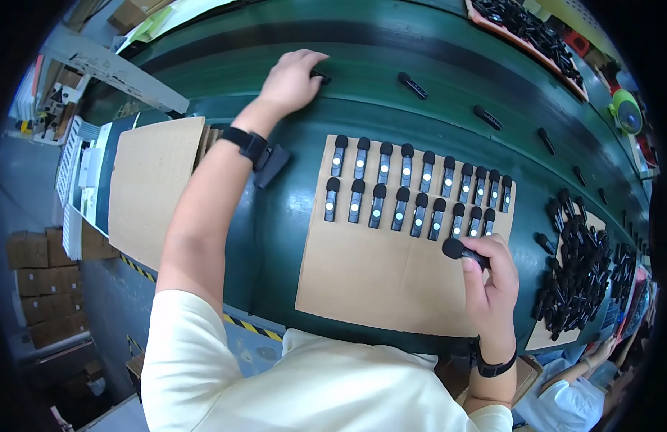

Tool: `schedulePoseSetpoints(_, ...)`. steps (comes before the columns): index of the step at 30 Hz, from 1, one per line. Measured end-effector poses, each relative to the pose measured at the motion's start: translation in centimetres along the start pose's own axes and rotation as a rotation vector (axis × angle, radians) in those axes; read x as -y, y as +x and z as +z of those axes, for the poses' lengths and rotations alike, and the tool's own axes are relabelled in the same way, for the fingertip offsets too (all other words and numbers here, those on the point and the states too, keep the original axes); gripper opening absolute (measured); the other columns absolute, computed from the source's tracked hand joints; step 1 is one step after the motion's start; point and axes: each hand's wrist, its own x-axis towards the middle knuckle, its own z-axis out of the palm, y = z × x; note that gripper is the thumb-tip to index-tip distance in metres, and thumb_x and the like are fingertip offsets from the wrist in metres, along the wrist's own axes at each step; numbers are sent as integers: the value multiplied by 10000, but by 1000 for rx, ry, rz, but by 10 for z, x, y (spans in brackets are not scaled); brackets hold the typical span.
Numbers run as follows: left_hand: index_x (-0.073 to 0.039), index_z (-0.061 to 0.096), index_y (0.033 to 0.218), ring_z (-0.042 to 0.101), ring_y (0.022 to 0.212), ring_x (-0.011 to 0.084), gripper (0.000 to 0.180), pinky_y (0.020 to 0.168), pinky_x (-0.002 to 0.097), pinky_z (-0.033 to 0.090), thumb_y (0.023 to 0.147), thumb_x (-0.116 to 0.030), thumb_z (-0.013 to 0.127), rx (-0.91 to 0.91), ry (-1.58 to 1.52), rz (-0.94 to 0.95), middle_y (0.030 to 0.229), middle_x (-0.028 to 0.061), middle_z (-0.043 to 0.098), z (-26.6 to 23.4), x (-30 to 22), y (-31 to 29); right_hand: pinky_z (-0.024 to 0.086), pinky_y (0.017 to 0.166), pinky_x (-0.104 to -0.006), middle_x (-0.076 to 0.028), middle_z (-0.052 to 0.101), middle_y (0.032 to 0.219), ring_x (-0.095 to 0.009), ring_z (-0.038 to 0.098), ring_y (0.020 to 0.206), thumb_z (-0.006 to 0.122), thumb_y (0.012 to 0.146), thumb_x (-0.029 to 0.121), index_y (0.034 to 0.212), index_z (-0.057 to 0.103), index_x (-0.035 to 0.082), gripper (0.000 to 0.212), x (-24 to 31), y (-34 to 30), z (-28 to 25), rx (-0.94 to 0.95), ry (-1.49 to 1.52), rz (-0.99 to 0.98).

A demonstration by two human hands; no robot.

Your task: Assembling small black plastic components by placing them into a structured cardboard jig on a conveyor belt.

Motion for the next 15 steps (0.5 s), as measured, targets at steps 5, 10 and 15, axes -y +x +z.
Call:
schedulePoseSetpoints(5,-34,662,1094,630,1000,339,249,909,397,494,872,-145,662,327,-40,-259,1057,148,677,6,31,-2,443,656,-247,-86,581,874,-159,529,709,661,852,-27,1051,614,8,207,-4,-22,0,-153,218,137)
schedulePoseSetpoints(10,-6,642,1137,668,926,251,244,867,332,517,929,-130,617,184,-266,-488,1038,126,693,-19,-13,-18,455,680,-258,-91,587,878,-177,556,735,691,832,-23,1042,621,8,223,-9,-27,-1,-75,137,42)
schedulePoseSetpoints(15,5,648,1113,663,867,139,193,790,269,529,963,-104,594,4,-1149,-661,950,88,695,-75,-112,-63,467,714,-271,-96,612,893,-189,589,789,728,805,-11,1030,625,4,248,-11,-23,11,24,204,8)
